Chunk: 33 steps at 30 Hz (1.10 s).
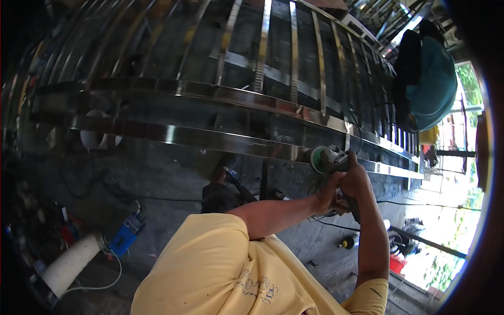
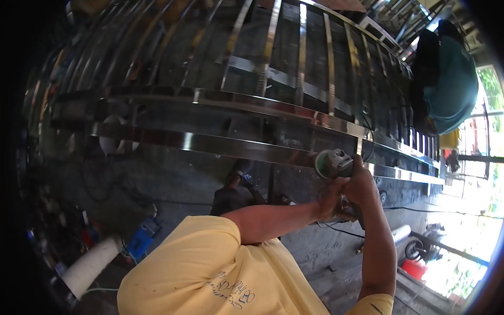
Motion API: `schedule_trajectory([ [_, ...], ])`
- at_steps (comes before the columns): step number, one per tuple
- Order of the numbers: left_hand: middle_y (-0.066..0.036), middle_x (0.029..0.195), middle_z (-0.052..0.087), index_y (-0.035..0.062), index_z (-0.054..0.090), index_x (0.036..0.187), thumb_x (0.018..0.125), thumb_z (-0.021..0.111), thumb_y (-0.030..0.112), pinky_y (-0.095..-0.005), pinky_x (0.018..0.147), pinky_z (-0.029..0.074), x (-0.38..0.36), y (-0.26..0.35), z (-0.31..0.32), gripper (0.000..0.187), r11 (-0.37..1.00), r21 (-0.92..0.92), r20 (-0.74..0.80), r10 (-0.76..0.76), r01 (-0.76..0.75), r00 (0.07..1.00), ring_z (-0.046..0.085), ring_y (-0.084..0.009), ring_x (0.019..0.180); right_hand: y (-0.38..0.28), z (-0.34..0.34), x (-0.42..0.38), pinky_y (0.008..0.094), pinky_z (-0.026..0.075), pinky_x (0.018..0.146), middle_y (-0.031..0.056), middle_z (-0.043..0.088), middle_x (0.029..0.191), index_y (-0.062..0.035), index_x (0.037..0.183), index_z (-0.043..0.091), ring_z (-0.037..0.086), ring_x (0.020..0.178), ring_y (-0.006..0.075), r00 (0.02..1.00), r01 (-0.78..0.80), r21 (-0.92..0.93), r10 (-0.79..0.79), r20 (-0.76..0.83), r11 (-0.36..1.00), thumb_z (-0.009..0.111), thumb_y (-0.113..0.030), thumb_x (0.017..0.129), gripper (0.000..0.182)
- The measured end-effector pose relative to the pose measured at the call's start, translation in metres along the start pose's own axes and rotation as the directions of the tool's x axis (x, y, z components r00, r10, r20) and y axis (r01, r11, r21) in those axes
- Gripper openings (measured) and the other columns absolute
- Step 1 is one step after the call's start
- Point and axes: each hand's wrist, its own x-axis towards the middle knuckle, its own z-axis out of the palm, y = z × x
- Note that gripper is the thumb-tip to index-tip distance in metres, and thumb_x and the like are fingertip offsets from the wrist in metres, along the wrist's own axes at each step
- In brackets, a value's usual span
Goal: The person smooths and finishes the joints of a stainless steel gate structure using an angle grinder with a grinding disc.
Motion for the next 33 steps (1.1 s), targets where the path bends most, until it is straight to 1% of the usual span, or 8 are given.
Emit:
schedule_trajectory([
  [7, -0.012, 0.121, 0.063, 0.0047, 0.058, 0.128, 0.104, 0.041, 0.051, -0.0554, 0.093, 0.062, -0.144, 0.081, -0.038, 0.054, 0.817, 0.183, 0.009, 0.556, -0.548, 0.831, 0.067, -0.0276, 0.113, -0.171, 0.016, -0.006, 0.0515, 0.058, 0.084, 0.0225, 0.074, 0.108, -0.0065, 0.153, 0.041, 0.073, 0.103, 0.0412, 0.885, 0.443, 0.043, -0.445, 0.137, 0.895, 0.082, -0.016, 0.069, 0.094],
  [12, -0.009, 0.122, 0.065, 0.0084, 0.058, 0.132, 0.098, 0.04, 0.055, -0.0429, 0.083, 0.057, -0.202, 0.102, -0.022, 0.06, 0.723, 0.206, -0.198, 0.691, -0.66, 0.695, 0.067, -0.0256, 0.108, -0.218, 0.033, -0.029, 0.0512, 0.059, 0.078, 0.0187, 0.074, 0.1, -0.0079, 0.143, 0.047, 0.074, 0.096, 0.0414, 0.783, 0.608, 0.158, -0.62, 0.043, 0.778, 0.082, -0.019, 0.072, 0.08],
  [16, -0.01, 0.124, 0.065, 0.0082, 0.057, 0.134, 0.098, 0.041, 0.055, -0.0476, 0.087, 0.06, -0.167, 0.069, -0.056, 0.06, 0.872, 0.171, -0.117, 0.481, -0.46, 0.869, 0.067, -0.0274, 0.113, -0.156, 0.06, -0.026, 0.0502, 0.06, 0.08, 0.0209, 0.075, 0.104, -0.0071, 0.153, 0.039, 0.074, 0.099, 0.0409, 0.819, 0.569, 0.227, -0.569, -0.072, 0.79, 0.083, -0.022, 0.07, 0.096],
  [20, -0.011, 0.131, 0.064, 0.0093, 0.056, 0.138, 0.096, 0.047, 0.074, -0.0633, 0.093, 0.06, -0.072, 0.026, -0.054, 0.078, 0.931, 0.344, 0.065, 0.105, -0.121, 0.992, 0.064, -0.0311, 0.123, -0.04, 0.057, -0.016, 0.0498, 0.058, 0.086, 0.025, 0.074, 0.109, -0.0008, 0.147, 0.043, 0.073, 0.104, 0.0416, 0.995, 0.078, 0.167, -0.087, 0.049, 0.983, 0.08, -0.02, 0.077, 0.081],
  [24, -0.007, 0.131, 0.063, 0.0185, 0.059, 0.137, 0.094, 0.052, 0.073, -0.0512, 0.088, 0.059, 0.002, -0.011, -0.049, 0.07, 0.902, 0.413, -0.136, -0.08, 0.129, 0.988, 0.065, -0.0261, 0.115, 0.027, 0.057, -0.027, 0.044, 0.059, 0.084, 0.0274, 0.074, 0.108, 0.005, 0.145, 0.039, 0.075, 0.101, 0.0387, 0.977, -0.067, 0.506, 0.16, -0.142, 0.86, 0.085, -0.041, 0.081, 0.091],
  [28, -0.003, 0.121, 0.067, 0.0204, 0.063, 0.13, 0.094, 0.053, 0.067, -0.0404, 0.087, 0.057, -0.027, -0.003, -0.067, 0.059, 0.896, 0.44, -0.089, -0.019, 0.056, 0.996, 0.065, -0.0193, 0.108, -0.003, 0.079, -0.039, 0.0453, 0.059, 0.082, 0.0278, 0.074, 0.103, 0.0054, 0.145, 0.037, 0.076, 0.097, 0.0405, 0.968, -0.061, 0.556, 0.185, -0.171, 0.829, 0.084, -0.044, 0.083, 0.092],
  [30, -0.001, 0.11, 0.069, 0.0165, 0.065, 0.125, 0.097, 0.053, 0.058, -0.0364, 0.085, 0.056, -0.088, 0.026, -0.066, 0.051, 0.9, 0.434, -0.271, 0.077, 0.05, 0.96, 0.066, -0.0146, 0.1, -0.058, 0.074, -0.052, 0.0485, 0.059, 0.08, 0.0294, 0.073, 0.104, 0.0048, 0.145, 0.037, 0.074, 0.097, 0.0434, 0.994, -0.026, 0.535, 0.079, -0.077, 0.845, 0.082, -0.037, 0.084, 0.087],
  [33, -0.002, 0.11, 0.065, 0.0083, 0.064, 0.122, 0.106, 0.039, 0.049, -0.0341, 0.087, 0.052, -0.183, 0.072, -0.096, 0.05, 0.741, 0.65, -0.175, 0.362, -0.169, 0.916, 0.063, -0.0129, 0.1, -0.134, 0.09, -0.055, 0.0535, 0.057, 0.087, 0.0291, 0.073, 0.102, 0.0028, 0.152, 0.026, 0.071, 0.097, 0.0484, 0.975, 0.161, 0.548, -0.218, 0.041, 0.821, 0.075, -0.02, 0.074, 0.095],
])
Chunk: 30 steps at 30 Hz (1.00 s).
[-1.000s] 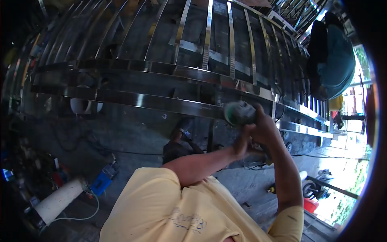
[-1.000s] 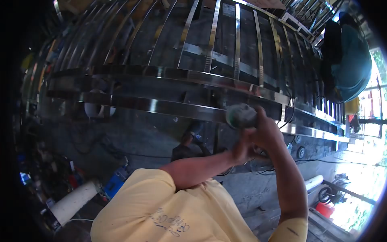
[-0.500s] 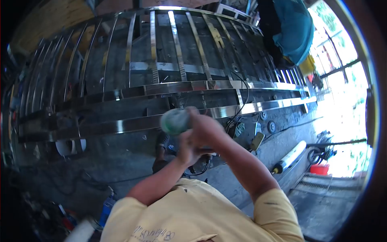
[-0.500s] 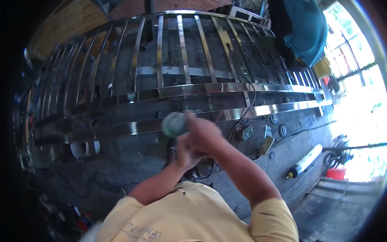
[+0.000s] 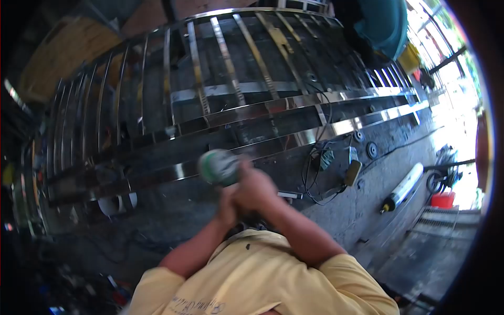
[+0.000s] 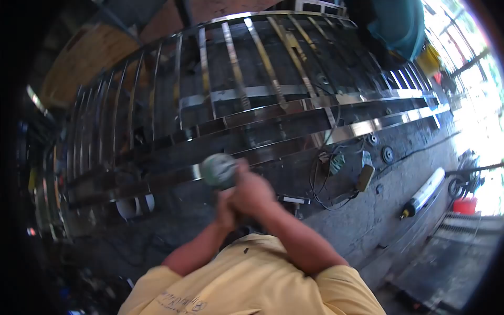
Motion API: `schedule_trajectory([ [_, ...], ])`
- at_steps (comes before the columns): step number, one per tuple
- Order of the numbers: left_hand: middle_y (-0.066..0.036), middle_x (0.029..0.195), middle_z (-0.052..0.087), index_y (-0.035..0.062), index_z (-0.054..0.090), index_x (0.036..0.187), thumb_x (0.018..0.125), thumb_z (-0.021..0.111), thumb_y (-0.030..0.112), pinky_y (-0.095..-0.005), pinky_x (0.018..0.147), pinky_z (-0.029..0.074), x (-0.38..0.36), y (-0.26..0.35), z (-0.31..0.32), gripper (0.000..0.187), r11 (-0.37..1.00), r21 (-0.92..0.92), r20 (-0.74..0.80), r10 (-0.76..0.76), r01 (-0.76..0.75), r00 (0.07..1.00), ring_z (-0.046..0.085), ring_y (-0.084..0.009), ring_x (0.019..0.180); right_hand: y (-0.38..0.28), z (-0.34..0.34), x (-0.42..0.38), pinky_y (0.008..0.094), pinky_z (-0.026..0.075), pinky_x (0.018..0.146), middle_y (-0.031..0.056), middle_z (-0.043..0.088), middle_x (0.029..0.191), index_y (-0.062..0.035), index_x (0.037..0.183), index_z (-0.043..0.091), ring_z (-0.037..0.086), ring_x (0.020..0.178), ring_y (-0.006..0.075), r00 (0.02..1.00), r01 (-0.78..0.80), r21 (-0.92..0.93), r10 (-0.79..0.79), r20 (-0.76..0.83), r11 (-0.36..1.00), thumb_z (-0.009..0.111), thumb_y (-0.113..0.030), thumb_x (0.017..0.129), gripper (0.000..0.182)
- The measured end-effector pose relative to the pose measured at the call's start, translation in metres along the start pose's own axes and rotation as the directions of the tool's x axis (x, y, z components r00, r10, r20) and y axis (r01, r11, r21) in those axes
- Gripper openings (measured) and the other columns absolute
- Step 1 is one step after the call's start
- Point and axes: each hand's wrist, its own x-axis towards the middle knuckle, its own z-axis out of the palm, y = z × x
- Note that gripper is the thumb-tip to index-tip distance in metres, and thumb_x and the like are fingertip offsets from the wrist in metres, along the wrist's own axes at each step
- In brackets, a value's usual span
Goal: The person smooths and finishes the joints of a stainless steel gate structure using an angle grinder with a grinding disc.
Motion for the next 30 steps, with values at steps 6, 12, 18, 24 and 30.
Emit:
schedule_trajectory([
  [6, -0.004, 0.142, 0.058, 0.0138, 0.055, 0.141, 0.102, 0.039, 0.058, -0.0468, 0.1, 0.051, -0.061, 0.033, -0.011, 0.061, 0.987, -0.159, -0.294, -0.03, -0.018, 0.955, 0.054, -0.0254, 0.133, -0.031, 0.048, 0.014, 0.0516, 0.054, 0.095, 0.0304, 0.071, 0.113, 0.0042, 0.156, 0.023, 0.069, 0.108, 0.0466, 0.968, 0.191, 0.126, -0.208, 0.137, 0.973, 0.072, -0.028, 0.082, 0.095],
  [12, -0.002, 0.122, 0.067, 0.0159, 0.059, 0.138, 0.105, 0.038, 0.06, -0.0298, 0.087, 0.053, 0.032, -0.03, 0.045, 0.058, 0.958, 0.265, 0.083, -0.131, 0.105, 0.988, 0.063, -0.0159, 0.111, 0.066, -0.025, -0.023, 0.0474, 0.057, 0.087, 0.0298, 0.072, 0.108, 0.0026, 0.151, 0.029, 0.073, 0.101, 0.0434, 0.972, -0.092, 0.181, 0.128, -0.199, 0.979, 0.082, -0.038, 0.083, 0.096],
  [18, -0.004, 0.115, 0.065, 0.0122, 0.061, 0.132, 0.092, 0.058, 0.064, -0.0417, 0.073, 0.056, 0.111, -0.06, 0.146, 0.066, 0.915, 0.187, 0.142, -0.386, 0.358, 0.912, 0.065, -0.0186, 0.1, 0.169, -0.064, -0.029, 0.038, 0.058, 0.081, 0.0203, 0.074, 0.108, 0.0006, 0.14, 0.037, 0.073, 0.094, 0.0248, 0.846, 0.059, 0.422, 0.179, -0.502, 0.905, 0.091, -0.028, 0.082, 0.084],
  [24, -0.003, 0.113, 0.066, 0.0161, 0.061, 0.13, 0.097, 0.05, 0.065, -0.0364, 0.076, 0.057, 0.062, -0.024, 0.067, 0.06, 0.952, 0.161, 0.028, -0.27, 0.262, 0.963, 0.066, -0.0186, 0.097, 0.081, -0.03, -0.02, 0.0483, 0.059, 0.079, 0.0292, 0.073, 0.105, 0.0043, 0.144, 0.031, 0.074, 0.093, 0.0461, 0.926, -0.076, 0.145, 0.123, -0.357, 0.987, 0.085, -0.048, 0.083, 0.097],
  [30, -0.006, 0.142, 0.06, 0.0153, 0.053, 0.145, 0.1, 0.041, 0.062, -0.045, 0.11, 0.044, -0.036, 0.021, -0.009, 0.066, 0.996, -0.083, -0.186, 0.001, -0.016, 0.983, 0.056, -0.026, 0.134, -0.008, 0.038, 0.011, 0.0524, 0.055, 0.091, 0.0328, 0.071, 0.106, 0.0032, 0.151, 0.031, 0.07, 0.104, 0.0475, 0.969, 0.245, 0.142, -0.247, -0.005, 0.959, 0.066, -0.033, 0.086, 0.083],
])
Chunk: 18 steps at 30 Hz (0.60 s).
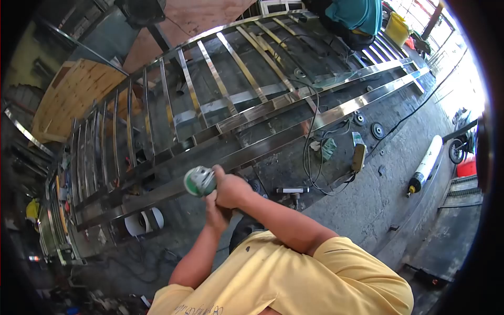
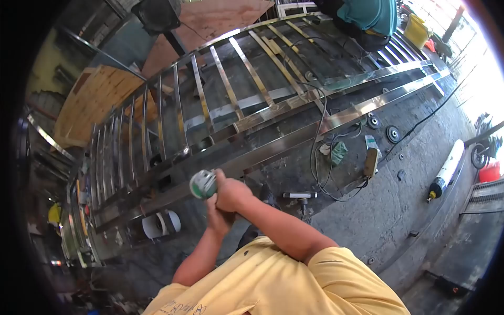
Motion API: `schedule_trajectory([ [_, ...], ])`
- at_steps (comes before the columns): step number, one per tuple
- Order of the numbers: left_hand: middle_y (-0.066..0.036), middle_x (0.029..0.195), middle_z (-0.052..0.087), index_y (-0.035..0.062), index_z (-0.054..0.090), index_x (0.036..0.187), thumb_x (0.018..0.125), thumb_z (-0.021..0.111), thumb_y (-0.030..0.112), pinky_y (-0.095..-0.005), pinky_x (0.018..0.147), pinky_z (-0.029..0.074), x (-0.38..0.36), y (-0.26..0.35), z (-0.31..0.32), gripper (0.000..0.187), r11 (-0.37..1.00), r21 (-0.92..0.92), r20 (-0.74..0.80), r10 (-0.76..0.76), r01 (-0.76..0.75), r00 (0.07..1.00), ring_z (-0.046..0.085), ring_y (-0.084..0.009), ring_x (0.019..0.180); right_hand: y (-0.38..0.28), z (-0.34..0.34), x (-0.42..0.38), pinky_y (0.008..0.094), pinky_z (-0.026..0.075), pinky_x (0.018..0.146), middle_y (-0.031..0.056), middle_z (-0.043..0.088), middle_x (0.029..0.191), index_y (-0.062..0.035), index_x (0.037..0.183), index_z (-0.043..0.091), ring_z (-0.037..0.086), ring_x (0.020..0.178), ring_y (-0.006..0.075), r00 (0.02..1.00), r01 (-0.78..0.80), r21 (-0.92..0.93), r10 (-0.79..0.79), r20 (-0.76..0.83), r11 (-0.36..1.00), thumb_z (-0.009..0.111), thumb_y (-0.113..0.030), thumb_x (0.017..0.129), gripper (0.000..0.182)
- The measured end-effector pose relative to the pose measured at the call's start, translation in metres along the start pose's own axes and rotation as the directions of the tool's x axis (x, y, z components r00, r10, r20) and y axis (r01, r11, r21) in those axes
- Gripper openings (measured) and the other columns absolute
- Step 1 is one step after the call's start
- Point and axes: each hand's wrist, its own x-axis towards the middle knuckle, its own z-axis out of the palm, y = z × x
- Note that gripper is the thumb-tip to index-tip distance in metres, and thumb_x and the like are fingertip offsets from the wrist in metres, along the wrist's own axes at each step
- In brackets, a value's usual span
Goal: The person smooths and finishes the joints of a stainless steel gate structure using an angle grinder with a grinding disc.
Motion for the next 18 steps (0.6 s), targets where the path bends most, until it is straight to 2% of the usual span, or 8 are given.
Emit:
schedule_trajectory([
  [4, -0.004, 0.14, 0.062, 0.0148, 0.055, 0.143, 0.099, 0.045, 0.06, -0.0466, 0.108, 0.045, 0.008, -0.014, 0.011, 0.064, 0.995, 0.061, 0.016, 0.076, -0.077, 0.997, 0.057, -0.026, 0.131, 0.007, -0.01, -0.013, 0.0528, 0.055, 0.091, 0.033, 0.071, 0.104, 0.003, 0.153, 0.029, 0.07, 0.102, 0.0491, 0.998, -0.039, -0.003, 0.039, -0.043, 0.999, 0.069, -0.035, 0.084, 0.088],
  [6, -0.004, 0.136, 0.063, 0.0146, 0.058, 0.139, 0.099, 0.045, 0.059, -0.047, 0.104, 0.049, 0.036, -0.033, 0.018, 0.061, 0.995, 0.029, 0.139, -0.098, 0.095, 0.985, 0.06, -0.0247, 0.128, 0.037, -0.029, -0.025, 0.0515, 0.056, 0.09, 0.0327, 0.072, 0.103, 0.0062, 0.153, 0.028, 0.07, 0.102, 0.049, 0.98, -0.101, -0.057, 0.089, -0.177, 0.993, 0.074, -0.042, 0.083, 0.096],
  [7, -0.004, 0.128, 0.067, 0.0143, 0.06, 0.134, 0.101, 0.045, 0.057, -0.0435, 0.093, 0.056, 0.053, -0.038, 0.032, 0.057, 0.985, 0.114, 0.274, -0.155, 0.128, 0.949, 0.064, -0.022, 0.119, 0.052, -0.044, -0.033, 0.0496, 0.057, 0.09, 0.0331, 0.072, 0.105, 0.0087, 0.153, 0.026, 0.071, 0.102, 0.0487, 0.965, -0.19, -0.068, 0.173, -0.196, 0.979, 0.076, -0.046, 0.083, 0.102],
  [8, -0.002, 0.119, 0.069, 0.0148, 0.061, 0.131, 0.101, 0.047, 0.056, -0.0398, 0.077, 0.062, 0.064, -0.052, 0.068, 0.053, 0.988, 0.097, 0.189, -0.134, 0.117, 0.973, 0.069, -0.0191, 0.107, 0.076, -0.055, -0.038, 0.0492, 0.057, 0.088, 0.0347, 0.071, 0.105, 0.0049, 0.148, 0.032, 0.071, 0.102, 0.0499, 0.932, -0.227, -0.009, 0.214, -0.293, 0.974, 0.083, -0.057, 0.077, 0.108],
  [9, 0.0, 0.115, 0.07, 0.0162, 0.062, 0.13, 0.101, 0.05, 0.054, -0.0358, 0.069, 0.063, 0.082, -0.062, 0.082, 0.049, 0.971, 0.153, 0.262, -0.221, 0.185, 0.939, 0.07, -0.0166, 0.101, 0.071, -0.084, -0.057, 0.0493, 0.057, 0.089, 0.0337, 0.071, 0.107, 0.0093, 0.147, 0.031, 0.071, 0.103, 0.0477, 0.917, -0.263, 0.002, 0.25, -0.312, 0.965, 0.081, -0.051, 0.081, 0.102],
  [11, -0.001, 0.118, 0.068, 0.0175, 0.061, 0.131, 0.098, 0.054, 0.058, -0.0421, 0.083, 0.062, 0.101, -0.078, 0.123, 0.053, 0.943, 0.233, 0.329, -0.304, 0.236, 0.894, 0.068, -0.0158, 0.108, 0.097, -0.111, -0.075, 0.049, 0.057, 0.089, 0.0323, 0.073, 0.106, 0.0082, 0.136, 0.04, 0.072, 0.104, 0.0469, 0.847, -0.305, 0.039, 0.29, -0.445, 0.952, 0.086, -0.052, 0.077, 0.096],
  [13, -0.001, 0.108, 0.069, 0.0184, 0.063, 0.125, 0.093, 0.061, 0.064, -0.0418, 0.075, 0.063, 0.101, -0.082, 0.161, 0.056, 0.932, 0.239, 0.257, -0.332, 0.273, 0.908, 0.072, -0.0162, 0.09, 0.129, -0.127, -0.081, 0.0483, 0.057, 0.089, 0.0323, 0.073, 0.106, 0.0095, 0.137, 0.038, 0.072, 0.106, 0.0461, 0.829, -0.235, 0.091, 0.248, -0.501, 0.968, 0.086, -0.054, 0.077, 0.1],
  [18, -0.004, 0.126, 0.065, 0.0182, 0.055, 0.137, 0.095, 0.055, 0.064, -0.053, 0.089, 0.058, 0.103, -0.07, 0.158, 0.062, 0.907, 0.309, 0.238, -0.366, 0.287, 0.9, 0.066, -0.0223, 0.113, 0.125, -0.125, -0.074, 0.0462, 0.056, 0.088, 0.0326, 0.073, 0.106, 0.0101, 0.139, 0.038, 0.072, 0.107, 0.0447, 0.831, -0.317, 0.118, 0.336, -0.443, 0.941, 0.086, -0.055, 0.076, 0.103],
])
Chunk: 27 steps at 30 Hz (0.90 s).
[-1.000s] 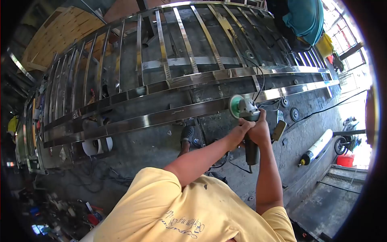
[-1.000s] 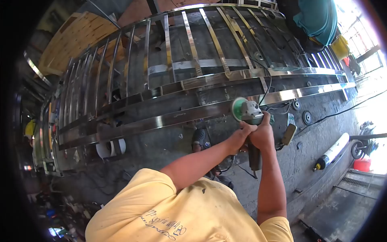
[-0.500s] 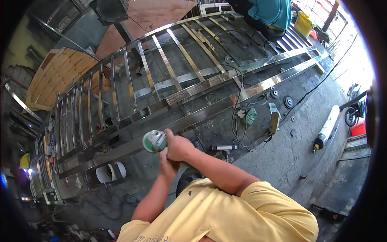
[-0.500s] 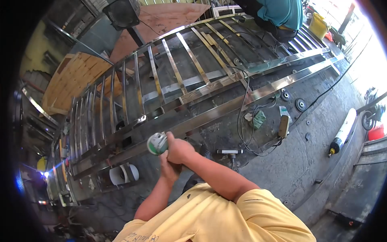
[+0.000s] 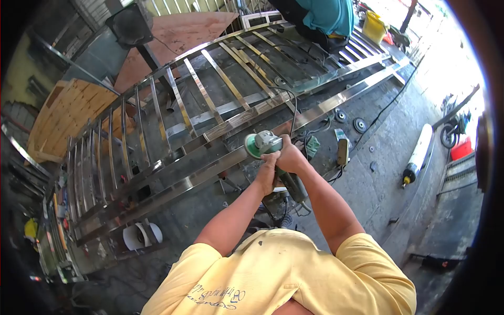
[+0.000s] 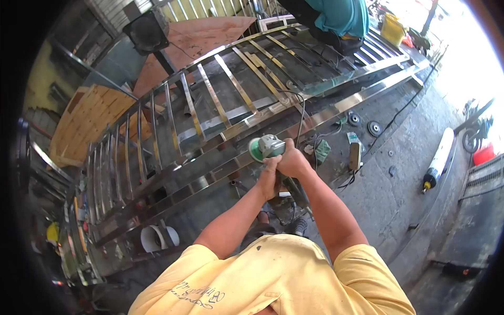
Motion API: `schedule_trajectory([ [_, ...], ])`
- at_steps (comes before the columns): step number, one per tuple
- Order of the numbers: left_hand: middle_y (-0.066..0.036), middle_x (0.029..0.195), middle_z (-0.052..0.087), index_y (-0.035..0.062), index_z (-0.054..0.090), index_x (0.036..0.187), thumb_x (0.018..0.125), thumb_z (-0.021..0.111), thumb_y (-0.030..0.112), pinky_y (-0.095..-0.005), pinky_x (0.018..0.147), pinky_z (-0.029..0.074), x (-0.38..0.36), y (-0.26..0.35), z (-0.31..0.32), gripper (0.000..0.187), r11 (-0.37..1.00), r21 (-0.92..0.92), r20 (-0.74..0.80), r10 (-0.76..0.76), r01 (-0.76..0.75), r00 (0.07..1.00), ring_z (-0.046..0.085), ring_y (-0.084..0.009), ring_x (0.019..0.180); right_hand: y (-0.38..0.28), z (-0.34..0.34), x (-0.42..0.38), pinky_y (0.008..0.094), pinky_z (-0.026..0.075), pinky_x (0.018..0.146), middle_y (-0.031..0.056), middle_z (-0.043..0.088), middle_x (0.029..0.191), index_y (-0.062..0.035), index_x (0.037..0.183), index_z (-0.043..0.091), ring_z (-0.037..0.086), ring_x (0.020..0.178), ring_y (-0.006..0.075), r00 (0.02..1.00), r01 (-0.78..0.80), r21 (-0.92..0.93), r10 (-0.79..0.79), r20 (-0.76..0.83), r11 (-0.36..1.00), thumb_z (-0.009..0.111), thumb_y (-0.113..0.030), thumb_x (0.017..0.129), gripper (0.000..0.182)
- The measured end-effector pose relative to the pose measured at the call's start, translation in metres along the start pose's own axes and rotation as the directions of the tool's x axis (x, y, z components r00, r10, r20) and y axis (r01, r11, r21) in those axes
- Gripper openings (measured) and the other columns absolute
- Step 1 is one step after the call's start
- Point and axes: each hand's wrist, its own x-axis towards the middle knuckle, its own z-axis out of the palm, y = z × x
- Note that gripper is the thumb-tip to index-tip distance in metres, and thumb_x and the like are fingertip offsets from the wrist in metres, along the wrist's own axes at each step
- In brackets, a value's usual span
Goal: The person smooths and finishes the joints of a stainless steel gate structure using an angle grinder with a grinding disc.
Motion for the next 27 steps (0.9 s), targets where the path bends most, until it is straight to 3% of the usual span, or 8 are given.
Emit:
schedule_trajectory([
  [2, -0.004, 0.136, 0.06, 0.0189, 0.051, 0.142, 0.096, 0.051, 0.063, -0.0564, 0.093, 0.055, -0.006, 0.002, -0.004, 0.064, 1.0, 0.014, 0.001, 0.013, -0.013, 1.0, 0.061, -0.0244, 0.125, -0.009, 0.001, -0.003, 0.0454, 0.056, 0.088, 0.0331, 0.072, 0.104, 0.0106, 0.144, 0.036, 0.072, 0.106, 0.0448, 0.999, -0.022, -0.011, 0.022, 0.031, 1.0, 0.087, -0.056, 0.074, 0.109],
  [9, -0.003, 0.119, 0.066, 0.0183, 0.059, 0.13, 0.095, 0.059, 0.061, -0.0455, 0.081, 0.059, 0.015, -0.008, 0.013, 0.055, 0.999, 0.045, 0.065, -0.024, 0.021, 0.998, 0.068, -0.0205, 0.103, 0.03, -0.011, -0.004, 0.0465, 0.056, 0.086, 0.0329, 0.072, 0.101, 0.0104, 0.141, 0.039, 0.072, 0.101, 0.0465, 0.994, 0.022, 0.121, -0.009, -0.111, 0.992, 0.088, -0.055, 0.072, 0.106],
  [11, -0.003, 0.118, 0.067, 0.0198, 0.059, 0.13, 0.095, 0.057, 0.063, -0.043, 0.08, 0.059, -0.005, -0.012, 0.019, 0.056, 0.999, 0.04, 0.019, 0.013, -0.014, 1.0, 0.069, -0.0203, 0.102, 0.033, 0.001, -0.003, 0.0454, 0.056, 0.085, 0.0328, 0.072, 0.099, 0.0076, 0.134, 0.043, 0.073, 0.1, 0.046, 0.999, -0.006, 0.054, 0.009, -0.051, 0.999, 0.091, -0.053, 0.07, 0.1],
  [17, -0.002, 0.123, 0.066, 0.0198, 0.058, 0.134, 0.097, 0.054, 0.06, -0.0458, 0.082, 0.059, -0.064, -0.07, -0.009, 0.055, 0.998, -0.055, -0.091, -0.017, 0.012, 0.996, 0.068, -0.0224, 0.107, 0.046, 0.052, -0.045, 0.0476, 0.054, 0.095, 0.035, 0.07, 0.108, 0.0082, 0.146, 0.037, 0.069, 0.11, 0.0474, 0.96, 0.107, 0.132, -0.137, 0.244, 0.985, 0.089, -0.053, 0.073, 0.108],
  [18, -0.006, 0.133, 0.059, 0.0171, 0.052, 0.139, 0.098, 0.055, 0.058, -0.0555, 0.087, 0.057, -0.067, -0.081, -0.006, 0.058, 0.994, -0.106, -0.131, -0.055, 0.042, 0.99, 0.063, -0.026, 0.118, 0.067, 0.058, -0.051, 0.0462, 0.053, 0.098, 0.0344, 0.069, 0.114, 0.0091, 0.147, 0.037, 0.068, 0.114, 0.0457, 0.959, 0.104, 0.154, -0.14, 0.245, 0.983, 0.091, -0.052, 0.071, 0.111],
  [21, -0.007, 0.134, 0.057, 0.0153, 0.049, 0.142, 0.097, 0.064, 0.047, -0.0533, 0.089, 0.058, -0.075, -0.093, 0.006, 0.056, 0.989, 0.117, -0.038, -0.088, 0.092, 0.995, 0.062, -0.0251, 0.12, 0.094, 0.022, -0.088, 0.0433, 0.052, 0.098, 0.0312, 0.069, 0.118, 0.0065, 0.148, 0.038, 0.069, 0.113, 0.0419, 0.979, -0.013, 0.302, -0.049, 0.197, 0.953, 0.09, -0.05, 0.068, 0.111],
  [23, -0.004, 0.132, 0.057, 0.0128, 0.042, 0.149, 0.098, 0.068, 0.04, -0.0416, 0.092, 0.058, -0.075, -0.087, 0.022, 0.064, 0.912, 0.402, 0.148, -0.149, 0.078, 0.978, 0.061, -0.02, 0.118, 0.113, 0.001, -0.108, 0.0403, 0.052, 0.098, 0.028, 0.068, 0.121, 0.0039, 0.151, 0.037, 0.068, 0.113, 0.0357, 0.991, -0.109, 0.417, 0.066, 0.115, 0.902, 0.091, -0.048, 0.067, 0.112],
  [27, -0.005, 0.128, 0.066, 0.0051, 0.052, 0.146, 0.097, 0.069, 0.035, -0.0345, 0.09, 0.055, -0.034, -0.1, 0.023, 0.061, 0.808, 0.585, 0.282, -0.117, -0.074, 0.952, 0.065, -0.0169, 0.11, 0.16, -0.03, -0.149, 0.0396, 0.051, 0.1, 0.0174, 0.063, 0.126, -0.001, 0.152, 0.037, 0.064, 0.112, 0.0288, 0.981, -0.041, 0.732, 0.165, -0.098, 0.68, 0.089, -0.04, 0.072, 0.104],
])
